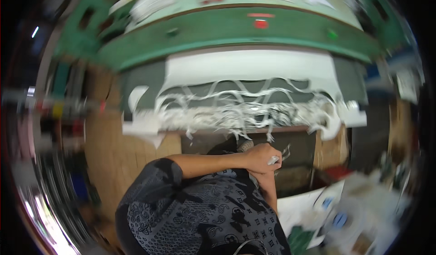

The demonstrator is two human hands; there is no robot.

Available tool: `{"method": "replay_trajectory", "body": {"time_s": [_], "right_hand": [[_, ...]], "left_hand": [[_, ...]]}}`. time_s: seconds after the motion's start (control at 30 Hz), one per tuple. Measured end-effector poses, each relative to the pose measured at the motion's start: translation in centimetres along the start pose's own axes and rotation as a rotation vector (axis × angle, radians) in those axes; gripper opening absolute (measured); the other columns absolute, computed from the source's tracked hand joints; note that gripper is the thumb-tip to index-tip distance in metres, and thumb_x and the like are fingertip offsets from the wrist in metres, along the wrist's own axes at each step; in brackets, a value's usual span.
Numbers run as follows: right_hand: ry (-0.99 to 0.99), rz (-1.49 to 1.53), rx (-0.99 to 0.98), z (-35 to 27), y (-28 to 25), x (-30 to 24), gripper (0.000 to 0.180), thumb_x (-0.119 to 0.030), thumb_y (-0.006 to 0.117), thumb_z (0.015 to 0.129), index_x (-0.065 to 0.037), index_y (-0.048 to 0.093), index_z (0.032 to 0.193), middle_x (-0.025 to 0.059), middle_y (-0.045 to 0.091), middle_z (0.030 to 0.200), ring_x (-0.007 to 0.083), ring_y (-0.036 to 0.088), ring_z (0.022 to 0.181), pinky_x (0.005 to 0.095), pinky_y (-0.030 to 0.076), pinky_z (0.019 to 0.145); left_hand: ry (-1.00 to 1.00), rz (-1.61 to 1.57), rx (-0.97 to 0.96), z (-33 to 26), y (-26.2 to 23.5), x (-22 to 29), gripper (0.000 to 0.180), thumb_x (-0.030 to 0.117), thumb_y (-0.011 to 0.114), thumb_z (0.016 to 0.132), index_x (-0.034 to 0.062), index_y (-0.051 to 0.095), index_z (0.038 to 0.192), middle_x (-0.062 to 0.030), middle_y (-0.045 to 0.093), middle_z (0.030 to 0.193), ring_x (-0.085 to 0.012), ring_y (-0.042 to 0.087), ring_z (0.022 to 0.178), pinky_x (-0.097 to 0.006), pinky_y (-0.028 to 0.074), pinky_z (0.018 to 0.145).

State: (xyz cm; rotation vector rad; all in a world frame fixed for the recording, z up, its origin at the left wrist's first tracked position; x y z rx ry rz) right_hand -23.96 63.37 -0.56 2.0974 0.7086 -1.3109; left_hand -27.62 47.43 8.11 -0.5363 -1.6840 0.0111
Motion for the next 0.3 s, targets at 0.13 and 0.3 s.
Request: {"method": "replay_trajectory", "body": {"time_s": [0.13, 0.3], "right_hand": [[0.17, 0.18, -0.289, 0.6, 1.7, 0.4, 0.087, -0.001, 0.088, 0.078, 0.0, 0.042, 0.152, 0.0131, 0.056, 0.144, 0.0244, 0.056, 0.134, 0.0395, 0.049, 0.11], [0.12, 0.231, -0.475, 1.9, 4.7, 0.3, 0.087, 0.0, 0.087, 0.083, -0.001, 0.038, 0.154, 0.0138, 0.051, 0.149, 0.0247, 0.057, 0.132, 0.0375, 0.051, 0.109]], "left_hand": [[0.091, -0.074, 0.292, -5.7, 0.0, -2.0, 0.021, 0.026, 0.074, 0.092, 0.0063, 0.079, 0.097, -0.0094, 0.079, 0.086, -0.0295, 0.076, 0.075, -0.041, 0.057, 0.074], [0.059, -0.253, 0.556, -10.6, -0.3, -1.1, 0.024, 0.022, 0.074, 0.095, 0.0079, 0.077, 0.115, -0.0144, 0.081, 0.096, -0.0248, 0.08, 0.091, -0.038, 0.061, 0.084]]}}
Point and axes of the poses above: each hand's wrist, its own z-axis towards the middle knuckle, its own y-axis out of the palm, x = y × z, the point moved 2 cm from there along z, towards the middle knuckle
